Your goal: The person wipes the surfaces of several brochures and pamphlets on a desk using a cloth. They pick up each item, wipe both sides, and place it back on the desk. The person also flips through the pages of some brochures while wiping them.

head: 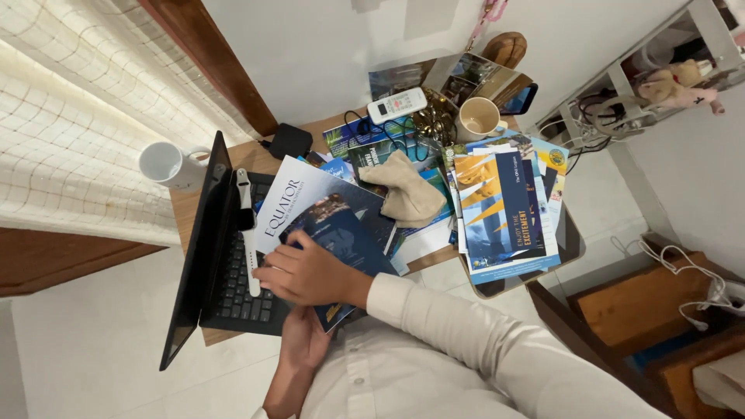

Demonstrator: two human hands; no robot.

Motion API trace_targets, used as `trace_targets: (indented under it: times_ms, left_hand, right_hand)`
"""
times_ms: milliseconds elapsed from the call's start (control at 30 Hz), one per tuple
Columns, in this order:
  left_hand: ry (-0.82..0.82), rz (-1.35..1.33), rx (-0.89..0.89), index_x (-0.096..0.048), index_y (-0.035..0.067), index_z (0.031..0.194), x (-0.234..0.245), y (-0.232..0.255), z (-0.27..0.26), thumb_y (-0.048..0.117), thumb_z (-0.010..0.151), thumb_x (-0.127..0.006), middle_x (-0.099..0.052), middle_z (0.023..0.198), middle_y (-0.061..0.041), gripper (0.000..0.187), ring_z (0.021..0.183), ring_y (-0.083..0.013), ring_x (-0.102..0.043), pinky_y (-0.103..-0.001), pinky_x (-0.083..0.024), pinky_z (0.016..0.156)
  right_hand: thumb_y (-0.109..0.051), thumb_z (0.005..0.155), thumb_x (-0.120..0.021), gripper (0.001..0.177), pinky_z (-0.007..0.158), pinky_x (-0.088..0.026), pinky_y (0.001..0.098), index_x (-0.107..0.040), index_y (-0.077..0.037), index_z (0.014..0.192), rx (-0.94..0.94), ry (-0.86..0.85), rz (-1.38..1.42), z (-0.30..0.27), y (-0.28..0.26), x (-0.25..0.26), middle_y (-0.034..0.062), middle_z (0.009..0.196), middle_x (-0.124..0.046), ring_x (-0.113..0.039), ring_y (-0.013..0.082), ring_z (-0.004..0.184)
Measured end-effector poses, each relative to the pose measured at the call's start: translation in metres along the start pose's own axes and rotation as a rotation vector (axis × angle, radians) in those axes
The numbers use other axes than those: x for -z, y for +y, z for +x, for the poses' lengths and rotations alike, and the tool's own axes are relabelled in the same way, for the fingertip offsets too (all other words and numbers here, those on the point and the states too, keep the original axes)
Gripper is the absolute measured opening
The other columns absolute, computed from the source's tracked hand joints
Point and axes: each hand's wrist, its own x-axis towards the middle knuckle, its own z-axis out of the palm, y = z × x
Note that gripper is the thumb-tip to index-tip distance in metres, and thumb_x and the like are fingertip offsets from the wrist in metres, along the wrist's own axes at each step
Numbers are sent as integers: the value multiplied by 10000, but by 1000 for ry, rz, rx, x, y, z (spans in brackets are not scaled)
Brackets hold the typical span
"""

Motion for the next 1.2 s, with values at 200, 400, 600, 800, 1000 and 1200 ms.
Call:
trace_targets:
  times_ms: [200,400,600,800,1000,1200]
  left_hand:
    - [81,25,-137,-460,138,1537,19,2,17,284,1099,-338,-536,1524,-44,478,1408,-153,-487,-304,-403,1123]
    - [196,137,-113,-574,191,1357,1,12,10,241,1012,-548,-660,1351,-121,350,1168,-319,-630,-536,-501,1000]
    - [266,286,-7,-511,218,1425,13,17,14,252,993,-552,-620,1397,-154,435,1209,-355,-595,-527,-477,996]
    - [274,257,10,-345,366,1559,-12,17,8,335,988,-488,-506,1557,-72,589,1363,-286,-512,-512,-426,1082]
    - [149,170,-95,-415,317,1528,17,9,39,272,1038,-454,-546,1497,-40,494,1299,-271,-543,-550,-438,1067]
    - [89,115,-196,-573,252,1373,62,-12,85,188,1050,-511,-656,1374,-58,335,1194,-227,-634,-443,-519,973]
  right_hand:
    - [-251,1105,-426,290,933,-307,462,-622,-99,1254,-271,-253,61,-43,-13,-3,40,1049,-570,-541,213,973]
    - [-357,1005,-507,397,969,-327,643,-566,-155,1341,-716,-392,-27,-57,34,21,157,1278,-559,-553,360,1200]
    - [-512,862,-754,819,1022,-378,634,-372,-262,1541,-1013,-396,-621,-124,140,36,288,1539,-360,-428,488,1334]
    - [-144,917,-600,613,945,-436,620,-453,-230,1506,-911,-404,-313,-170,183,33,241,1296,-528,-497,502,1214]
    - [-161,926,-636,519,768,-614,324,-543,-239,1430,-1098,-120,226,-64,86,76,105,1322,-502,-609,228,1029]
    - [-231,863,-663,574,814,-491,470,-508,-180,1414,-480,-357,308,-109,12,-22,157,1092,-480,-573,359,944]
